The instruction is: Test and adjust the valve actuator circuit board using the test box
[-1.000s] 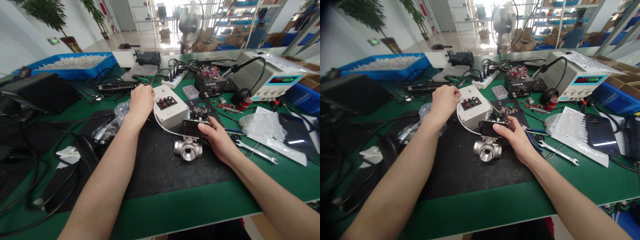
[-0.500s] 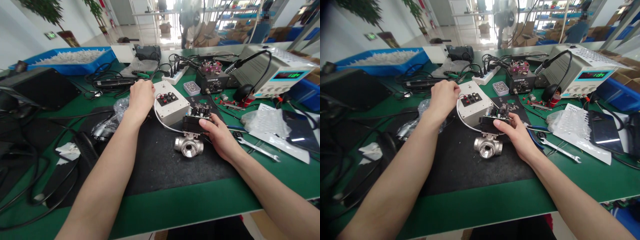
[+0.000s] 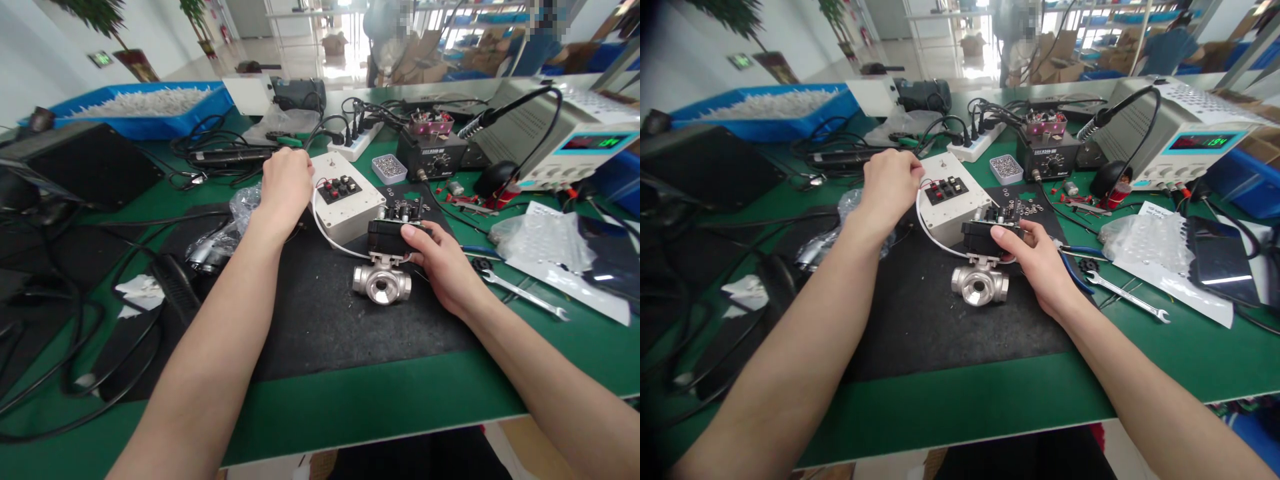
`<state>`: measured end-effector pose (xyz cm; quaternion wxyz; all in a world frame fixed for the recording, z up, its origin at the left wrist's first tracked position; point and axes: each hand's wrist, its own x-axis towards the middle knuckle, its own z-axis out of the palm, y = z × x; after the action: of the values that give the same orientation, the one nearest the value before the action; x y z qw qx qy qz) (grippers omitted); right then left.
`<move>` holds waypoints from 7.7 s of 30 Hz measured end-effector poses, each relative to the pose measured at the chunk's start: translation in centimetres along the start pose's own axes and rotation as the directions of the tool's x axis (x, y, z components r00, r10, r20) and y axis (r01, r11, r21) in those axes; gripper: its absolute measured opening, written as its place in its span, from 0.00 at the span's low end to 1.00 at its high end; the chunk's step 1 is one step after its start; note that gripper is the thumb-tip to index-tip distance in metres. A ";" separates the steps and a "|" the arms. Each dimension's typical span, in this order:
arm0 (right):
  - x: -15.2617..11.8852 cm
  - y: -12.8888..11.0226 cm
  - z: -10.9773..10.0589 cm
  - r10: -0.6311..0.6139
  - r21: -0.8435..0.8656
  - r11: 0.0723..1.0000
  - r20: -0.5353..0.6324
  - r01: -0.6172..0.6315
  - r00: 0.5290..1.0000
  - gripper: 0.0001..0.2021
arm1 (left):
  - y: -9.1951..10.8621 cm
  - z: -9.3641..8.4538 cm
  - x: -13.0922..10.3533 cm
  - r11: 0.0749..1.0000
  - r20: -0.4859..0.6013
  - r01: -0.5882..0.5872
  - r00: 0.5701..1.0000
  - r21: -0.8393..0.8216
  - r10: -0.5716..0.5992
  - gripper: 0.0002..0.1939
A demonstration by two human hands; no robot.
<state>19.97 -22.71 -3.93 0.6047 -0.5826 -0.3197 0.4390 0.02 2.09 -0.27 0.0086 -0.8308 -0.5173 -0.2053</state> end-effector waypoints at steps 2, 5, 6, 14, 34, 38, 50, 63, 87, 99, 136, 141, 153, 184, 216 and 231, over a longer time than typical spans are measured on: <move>0.0 0.0 0.0 -0.002 0.008 1.000 0.003 0.002 1.000 0.32 | 0.0 0.0 0.0 1.000 -0.017 -0.001 1.000 0.004 0.001 0.22; -0.1 0.1 -0.1 -0.001 0.000 1.000 0.006 0.001 1.000 0.32 | 0.0 0.1 0.0 1.000 -0.014 0.003 1.000 -0.004 -0.003 0.20; -0.1 0.1 -0.1 -0.001 -0.006 1.000 0.006 0.001 1.000 0.32 | 0.0 0.0 0.0 1.000 -0.008 0.005 1.000 -0.012 -0.005 0.20; 0.0 0.0 0.1 -0.003 0.003 1.000 0.013 0.003 1.000 0.30 | 0.2 -0.2 -0.1 1.000 -0.023 -0.011 1.000 0.020 0.011 0.19; -0.1 0.0 0.1 0.007 0.014 1.000 0.016 -0.007 1.000 0.30 | 0.2 -0.2 -0.1 0.999 -0.019 -0.017 1.000 0.049 0.017 0.21; -0.1 -0.1 0.2 0.008 0.023 1.000 0.018 -0.009 1.000 0.30 | 0.7 -0.6 -0.5 0.999 -0.032 -0.012 0.999 0.050 0.013 0.23; -0.1 -0.2 0.1 0.010 0.020 1.000 0.015 -0.010 1.000 0.31 | 1.0 -1.0 -0.8 0.999 -0.024 -0.009 1.000 0.049 0.011 0.28; 0.0 0.0 0.0 0.007 0.007 1.000 0.013 -0.007 1.000 0.30 | 0.8 -1.1 -0.8 0.998 -0.005 -0.029 1.000 0.062 0.029 0.22; 0.1 0.1 0.1 0.017 0.004 1.000 -0.004 -0.017 1.000 0.32 | 0.8 -0.9 -0.7 0.999 -0.002 -0.016 1.000 0.029 0.017 0.21; 0.0 0.1 0.1 0.017 0.019 1.000 0.004 -0.017 1.000 0.32 | 1.0 -1.2 -0.9 0.996 0.004 -0.011 1.000 0.084 0.011 0.22; -0.1 0.0 0.1 0.010 0.005 1.000 0.014 -0.010 1.000 0.31 | 0.9 -1.2 -0.7 1.000 0.023 0.001 1.000 0.004 -0.001 0.25; -0.1 0.0 0.1 0.009 0.017 1.000 0.020 -0.010 1.000 0.31 | 0.7 -1.1 -0.6 1.000 0.020 0.001 1.000 0.013 -0.001 0.25; -0.1 -0.2 0.1 0.000 0.010 1.000 0.030 0.000 1.000 0.29 | 0.4 -0.8 -0.5 0.999 0.005 -0.022 1.000 0.039 0.022 0.25; -3.8 -0.3 -1.2 -0.499 -0.276 0.756 0.343 0.593 0.796 0.52 | 0.7 -1.2 -0.7 0.988 0.001 -0.059 0.998 0.142 0.060 0.18; -15.6 2.0 -12.2 -0.353 -0.838 -0.077 0.530 0.541 0.771 0.22 | 0.3 -0.4 -0.1 0.988 -0.017 -0.055 0.998 0.144 0.058 0.20; -14.9 1.9 -9.6 -0.332 -0.794 -0.191 0.605 0.577 0.723 0.29 | 0.3 -0.3 -0.3 0.991 -0.031 -0.056 0.998 0.124 0.060 0.19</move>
<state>22.15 -40.32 -5.08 0.1132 -0.6245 -0.7652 -0.1076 0.03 1.61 -0.03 0.0748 -0.8397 -0.5043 -0.1870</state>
